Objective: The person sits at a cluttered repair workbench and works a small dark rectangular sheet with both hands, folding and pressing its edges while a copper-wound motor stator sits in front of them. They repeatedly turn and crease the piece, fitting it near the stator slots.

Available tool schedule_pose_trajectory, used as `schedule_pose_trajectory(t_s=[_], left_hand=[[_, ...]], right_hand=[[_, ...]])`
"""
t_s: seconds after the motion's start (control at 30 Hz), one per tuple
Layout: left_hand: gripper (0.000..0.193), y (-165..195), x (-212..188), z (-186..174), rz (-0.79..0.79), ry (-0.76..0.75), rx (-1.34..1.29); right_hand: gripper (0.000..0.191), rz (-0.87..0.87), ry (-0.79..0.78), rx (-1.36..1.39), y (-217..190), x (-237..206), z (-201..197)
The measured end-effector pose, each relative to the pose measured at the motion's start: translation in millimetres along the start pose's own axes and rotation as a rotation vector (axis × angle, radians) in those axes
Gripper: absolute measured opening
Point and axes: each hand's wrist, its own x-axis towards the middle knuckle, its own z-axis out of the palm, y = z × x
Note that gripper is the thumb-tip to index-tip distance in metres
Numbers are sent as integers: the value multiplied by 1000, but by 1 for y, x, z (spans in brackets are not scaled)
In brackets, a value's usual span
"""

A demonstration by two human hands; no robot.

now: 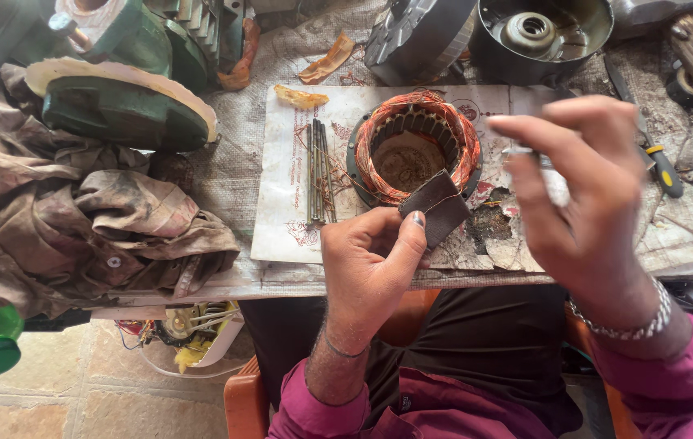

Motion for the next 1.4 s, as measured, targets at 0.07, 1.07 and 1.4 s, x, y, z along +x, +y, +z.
schedule_pose_trajectory(t_s=[0.07, 1.07, 1.4], left_hand=[[20, -1, 0, 1, -20, 6, -61], [18, -4, 0, 2, 83, -22, 21], [18, -3, 0, 4, 125, -5, 80]], right_hand=[[28, -10, 46, -42, -6, -8, -2], [19, -42, 24, 100, -6, -43, 23], [21, -41, 44, 151, -6, -43, 22]])
